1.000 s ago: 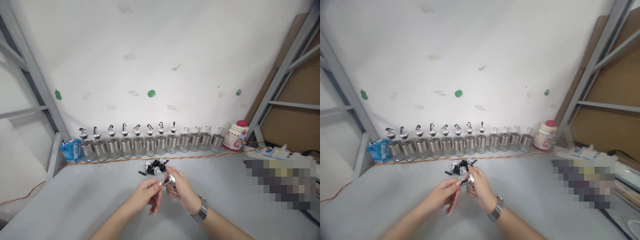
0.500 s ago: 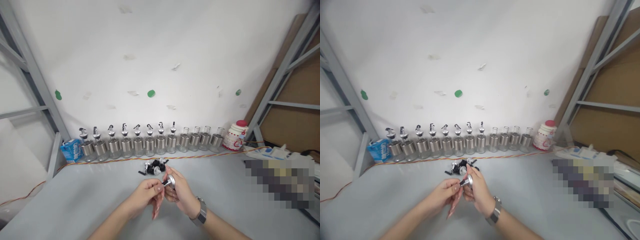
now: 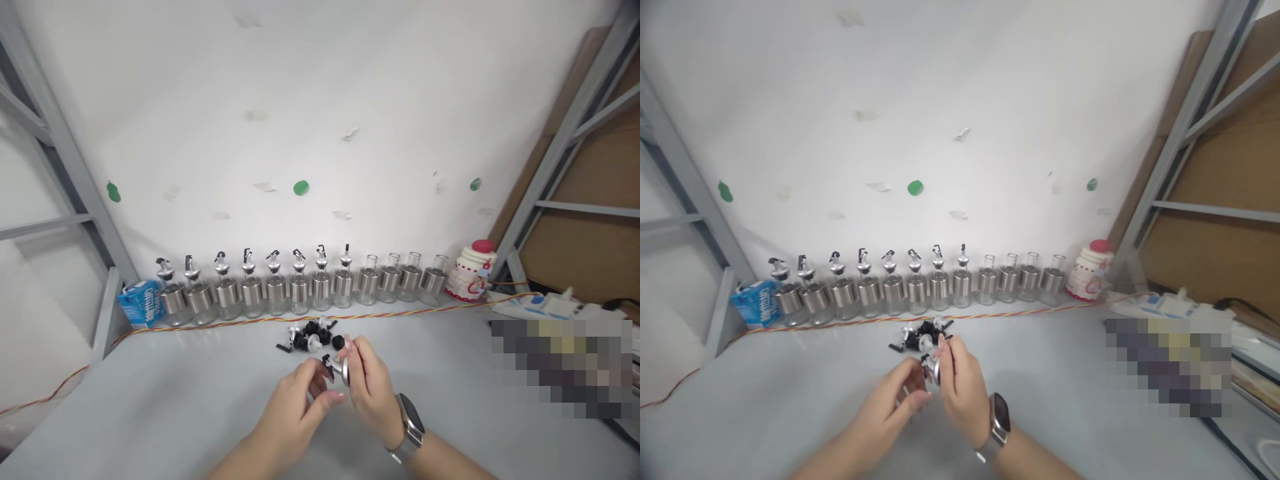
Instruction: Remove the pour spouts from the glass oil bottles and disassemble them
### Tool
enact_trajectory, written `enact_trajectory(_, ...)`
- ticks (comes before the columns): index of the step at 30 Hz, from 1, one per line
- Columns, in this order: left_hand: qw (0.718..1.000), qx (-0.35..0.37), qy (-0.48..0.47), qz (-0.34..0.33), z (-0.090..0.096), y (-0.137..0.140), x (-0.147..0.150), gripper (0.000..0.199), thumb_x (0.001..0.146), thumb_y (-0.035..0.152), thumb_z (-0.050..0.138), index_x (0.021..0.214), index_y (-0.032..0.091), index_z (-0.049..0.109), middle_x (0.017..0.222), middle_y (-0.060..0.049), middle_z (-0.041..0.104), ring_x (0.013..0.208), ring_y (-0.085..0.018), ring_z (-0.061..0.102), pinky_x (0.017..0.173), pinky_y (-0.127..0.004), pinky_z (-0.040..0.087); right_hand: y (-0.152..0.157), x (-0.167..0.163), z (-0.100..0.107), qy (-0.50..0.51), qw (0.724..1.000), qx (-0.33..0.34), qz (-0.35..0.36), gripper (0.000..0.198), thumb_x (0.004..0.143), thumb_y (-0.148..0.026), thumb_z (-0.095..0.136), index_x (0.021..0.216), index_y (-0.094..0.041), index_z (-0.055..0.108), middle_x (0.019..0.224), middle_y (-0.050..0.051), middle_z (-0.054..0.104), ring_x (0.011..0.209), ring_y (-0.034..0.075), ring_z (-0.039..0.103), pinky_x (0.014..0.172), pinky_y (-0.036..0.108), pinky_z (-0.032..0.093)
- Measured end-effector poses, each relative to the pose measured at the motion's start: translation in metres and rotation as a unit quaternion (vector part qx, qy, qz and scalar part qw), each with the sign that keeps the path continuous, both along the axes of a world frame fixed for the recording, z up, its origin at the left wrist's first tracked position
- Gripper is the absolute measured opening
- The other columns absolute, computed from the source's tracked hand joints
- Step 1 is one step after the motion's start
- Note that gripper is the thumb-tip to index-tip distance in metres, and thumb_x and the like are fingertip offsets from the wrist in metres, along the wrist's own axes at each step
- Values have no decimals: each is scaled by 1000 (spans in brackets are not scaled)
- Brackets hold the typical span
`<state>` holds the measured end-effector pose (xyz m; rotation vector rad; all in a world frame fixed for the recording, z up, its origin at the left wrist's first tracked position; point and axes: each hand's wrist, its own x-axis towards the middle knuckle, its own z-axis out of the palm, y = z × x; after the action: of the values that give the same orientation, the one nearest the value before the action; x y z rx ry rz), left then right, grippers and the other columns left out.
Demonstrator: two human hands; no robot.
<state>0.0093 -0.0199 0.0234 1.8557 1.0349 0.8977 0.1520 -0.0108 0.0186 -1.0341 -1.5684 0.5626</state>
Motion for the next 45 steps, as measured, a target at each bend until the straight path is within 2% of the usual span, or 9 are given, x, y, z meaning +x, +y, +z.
enact_trajectory(4, 998, 39, 45, 7, 0, -5, 1, 20, 84, 37, 37, 81, 18, 44, 66, 1, 52, 59, -12, 48, 57, -23, 38, -4, -4, -4, 9, 999, -4, 36, 21, 89, -29, 29, 72, -21, 37, 57, -4, 43, 50, 10, 42, 50, 21, 35)
enact_trajectory(8, 1000, 15, -8, 16, -2, -7, 3, 23, 84, 35, 38, 100, 19, 42, 67, 2, 50, 58, -12, 50, 55, -23, 40, -8, -5, -6, 29, 999, -6, 41, 20, 88, -31, 32, 72, -21, 39, 59, -4, 43, 54, 10, 43, 52, 21, 36)
enact_trajectory(12, 987, -87, -135, -23, -5, -5, 8, 31, 78, 33, 49, 105, 19, 45, 68, 2, 48, 53, -11, 53, 45, -22, 43, -8, -4, -7, 66, 996, -44, 45, 22, 88, -33, 31, 72, -21, 39, 57, -5, 40, 49, 9, 40, 48, 19, 35)
enact_trajectory(17, 945, -200, -257, 29, -2, 0, 15, 36, 64, 25, 64, 97, 14, 54, 66, 2, 51, 55, -15, 57, 43, -24, 47, -6, -4, -7, 69, 996, -50, 41, 23, 88, -34, 31, 71, -20, 39, 54, -5, 42, 45, 9, 39, 43, 19, 33)
enact_trajectory(28, 945, -222, -240, 11, 4, -3, 15, 33, 70, 24, 58, 101, 17, 52, 71, 2, 52, 62, -13, 58, 58, -29, 51, -7, -1, -4, 4, 1000, 6, 20, 21, 88, -28, 31, 69, -21, 37, 51, -6, 39, 43, 9, 38, 44, 19, 32)
enact_trajectory(31, 981, -135, -135, 29, 3, -5, 10, 25, 77, 33, 49, 96, 17, 48, 70, 1, 51, 57, -12, 54, 49, -25, 47, -7, -1, -2, 4, 1000, 22, -6, 20, 88, -26, 30, 71, -21, 38, 52, -6, 40, 43, 9, 39, 45, 19, 33)
enact_trajectory(34, 995, 53, 39, 76, -2, -9, 6, 17, 84, 32, 37, 78, 18, 44, 64, 1, 50, 54, -11, 50, 51, -23, 41, -8, -2, -3, -16, 999, 45, -12, 20, 88, -24, 31, 68, -21, 35, 53, -6, 39, 44, 9, 38, 46, 20, 33)
enact_trajectory(39, 935, 288, 182, 99, -17, -11, 8, 17, 85, 18, 26, 75, 19, 39, 61, 0, 51, 51, -12, 50, 49, -23, 36, -12, -8, -8, -60, 994, 89, -18, 21, 87, -20, 32, 66, -22, 32, 53, -5, 38, 46, 9, 38, 48, 21, 32)
enact_trajectory(45, 889, 378, 211, 149, -19, -13, 11, 18, 83, 12, 29, 72, 20, 40, 57, 1, 52, 47, -12, 50, 45, -22, 34, -13, -8, -5, -120, 986, 93, -64, 21, 87, -19, 31, 67, -22, 32, 50, -5, 39, 42, 10, 38, 45, 22, 30)
